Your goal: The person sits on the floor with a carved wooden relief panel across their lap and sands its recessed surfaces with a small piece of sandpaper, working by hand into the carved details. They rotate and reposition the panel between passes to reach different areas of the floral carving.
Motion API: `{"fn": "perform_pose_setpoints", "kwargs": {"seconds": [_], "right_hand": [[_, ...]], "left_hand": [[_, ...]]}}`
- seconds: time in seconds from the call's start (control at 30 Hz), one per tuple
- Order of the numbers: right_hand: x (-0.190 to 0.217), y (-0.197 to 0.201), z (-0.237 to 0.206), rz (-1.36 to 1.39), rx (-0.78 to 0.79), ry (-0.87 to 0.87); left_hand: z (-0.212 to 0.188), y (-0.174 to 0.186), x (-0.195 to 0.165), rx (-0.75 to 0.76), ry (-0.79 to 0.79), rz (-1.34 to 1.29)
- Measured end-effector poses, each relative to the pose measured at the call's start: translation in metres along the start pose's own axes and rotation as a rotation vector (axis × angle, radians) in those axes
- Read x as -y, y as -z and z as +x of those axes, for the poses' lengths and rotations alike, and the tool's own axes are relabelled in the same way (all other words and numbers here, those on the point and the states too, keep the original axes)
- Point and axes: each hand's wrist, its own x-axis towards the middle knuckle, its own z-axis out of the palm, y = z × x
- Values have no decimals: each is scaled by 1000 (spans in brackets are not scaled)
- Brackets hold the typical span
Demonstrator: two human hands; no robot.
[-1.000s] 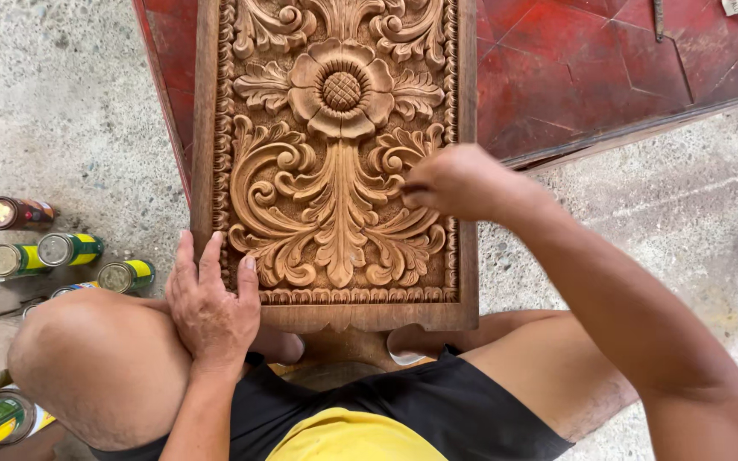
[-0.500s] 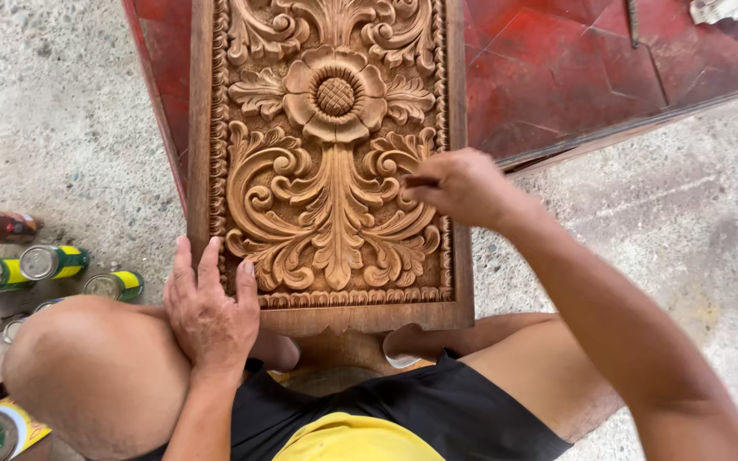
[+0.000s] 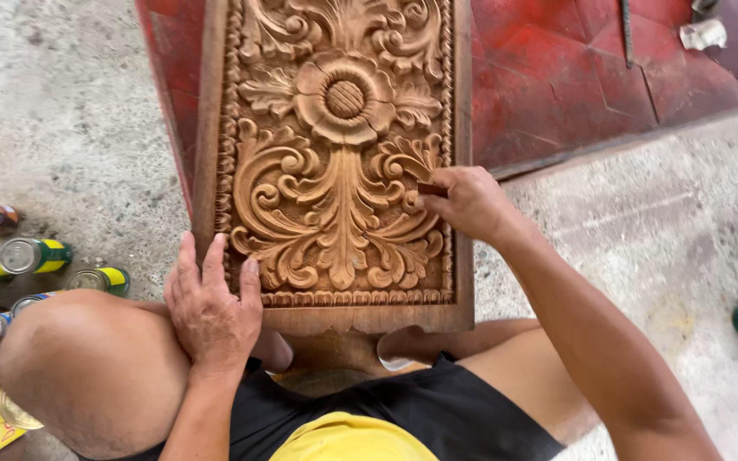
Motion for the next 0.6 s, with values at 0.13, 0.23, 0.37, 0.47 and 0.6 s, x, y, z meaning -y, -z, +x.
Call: {"fn": "perform_pose_setpoints", "kwargs": {"seconds": [0.13,0.23,0.37,0.47,0.6], "right_hand": [[2,5,-3,198,-20,-75],[8,-1,-4,-61,-13,33],[8,-7,-3,-24,-27,24],[7,-5,-3,59,6,-45],[13,4,-8,-248,-118,151]], "left_hand": [[0,0,-1,11,5,-14],[0,0,-2,17,20,-9],[1,0,-1,13,-8,-12],[1,1,1,26,18,-18],[0,1,3,31,5,-21]]}}
